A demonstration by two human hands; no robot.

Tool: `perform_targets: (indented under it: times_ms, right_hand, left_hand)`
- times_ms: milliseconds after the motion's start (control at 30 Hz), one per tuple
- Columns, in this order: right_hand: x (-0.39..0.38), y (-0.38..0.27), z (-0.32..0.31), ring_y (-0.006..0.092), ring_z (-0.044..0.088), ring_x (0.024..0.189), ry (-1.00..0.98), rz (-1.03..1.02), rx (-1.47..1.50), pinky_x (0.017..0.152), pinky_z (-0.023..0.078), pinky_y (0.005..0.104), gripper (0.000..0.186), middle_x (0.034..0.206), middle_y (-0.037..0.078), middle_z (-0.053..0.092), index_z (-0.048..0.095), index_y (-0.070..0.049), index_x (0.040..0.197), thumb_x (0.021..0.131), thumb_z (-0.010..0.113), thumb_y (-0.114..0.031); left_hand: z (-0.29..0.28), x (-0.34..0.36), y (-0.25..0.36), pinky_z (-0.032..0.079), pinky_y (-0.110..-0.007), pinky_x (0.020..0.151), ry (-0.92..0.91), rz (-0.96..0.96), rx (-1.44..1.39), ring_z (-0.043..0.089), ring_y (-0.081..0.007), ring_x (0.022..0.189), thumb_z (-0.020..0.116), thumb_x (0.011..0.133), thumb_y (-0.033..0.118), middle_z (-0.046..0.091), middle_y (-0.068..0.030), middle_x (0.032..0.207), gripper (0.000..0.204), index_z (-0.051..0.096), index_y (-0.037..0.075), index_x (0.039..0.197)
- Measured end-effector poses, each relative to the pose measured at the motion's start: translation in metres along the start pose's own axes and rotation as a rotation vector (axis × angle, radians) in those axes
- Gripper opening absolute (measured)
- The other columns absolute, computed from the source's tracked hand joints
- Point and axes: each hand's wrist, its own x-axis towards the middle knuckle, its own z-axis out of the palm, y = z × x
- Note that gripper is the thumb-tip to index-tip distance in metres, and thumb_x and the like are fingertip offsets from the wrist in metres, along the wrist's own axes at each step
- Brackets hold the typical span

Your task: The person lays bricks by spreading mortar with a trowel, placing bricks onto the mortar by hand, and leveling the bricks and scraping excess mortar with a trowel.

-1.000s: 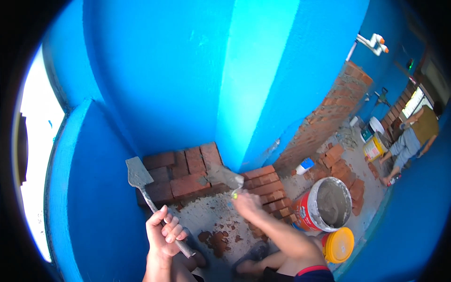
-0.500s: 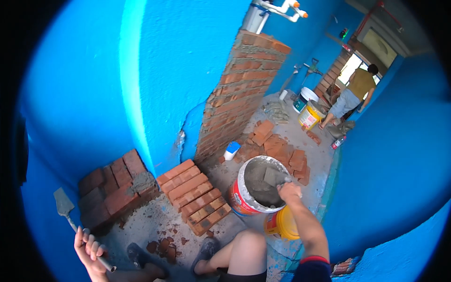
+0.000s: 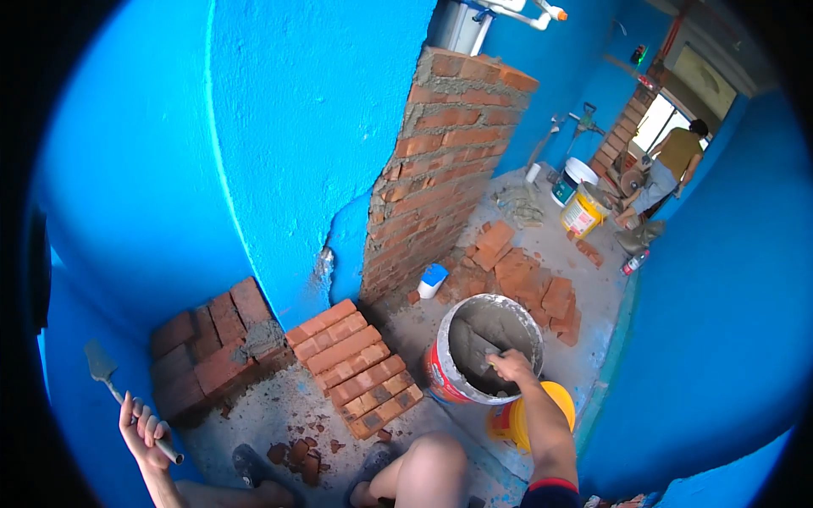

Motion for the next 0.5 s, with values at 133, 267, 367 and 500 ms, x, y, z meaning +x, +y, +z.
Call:
perform_targets:
  times_ms: [133, 267, 367, 500]
  right_hand:
    - [-0.012, 0.025, -0.012, 0.0147, 0.053, 0.048, -0.04, -0.042, 0.252, 0.048, 0.042, 0.0282, 0.044, 0.061, 0.006, 0.058, 0.066, -0.001, 0.078, 0.08, 0.066, -0.044]
    - [-0.027, 0.036, -0.029, 0.0146, 0.052, 0.047, -0.126, -0.09, 0.387, 0.047, 0.04, 0.0264, 0.043, 0.06, 0.006, 0.057, 0.065, 0.0, 0.081, 0.082, 0.065, -0.043]
    - [-0.05, 0.04, -0.038, 0.0138, 0.054, 0.049, -0.136, -0.071, 0.487, 0.045, 0.041, 0.0264, 0.042, 0.063, 0.006, 0.059, 0.065, -0.002, 0.077, 0.083, 0.065, -0.043]
    - [-0.063, 0.047, -0.041, 0.0138, 0.053, 0.047, -0.03, -0.042, 0.523, 0.044, 0.04, 0.0259, 0.042, 0.061, 0.005, 0.058, 0.064, -0.004, 0.078, 0.084, 0.064, -0.046]
  left_hand:
    - [-0.002, 0.003, -0.007, 0.034, -0.026, 0.036, -0.012, -0.082, -0.064, 0.026, -0.0088, 0.03, 0.043, 0.102, 0.03, 0.032, 0.0032, 0.044, 0.036, 0.047, 0.011, 0.071]
    - [-0.011, -0.005, -0.005, 0.041, -0.028, 0.041, -0.075, -0.145, -0.064, 0.029, -0.0092, 0.033, 0.042, 0.102, 0.031, 0.035, 0.0029, 0.046, 0.038, 0.049, 0.008, 0.072]
    - [-0.009, -0.015, -0.006, 0.04, -0.027, 0.038, -0.002, -0.114, -0.085, 0.032, -0.0095, 0.031, 0.044, 0.101, 0.028, 0.038, 0.0026, 0.044, 0.037, 0.049, 0.009, 0.07]
    - [-0.021, -0.028, 0.008, 0.038, -0.028, 0.037, -0.042, -0.079, -0.079, 0.031, -0.0096, 0.031, 0.044, 0.1, 0.028, 0.037, 0.0027, 0.044, 0.036, 0.049, 0.009, 0.069]
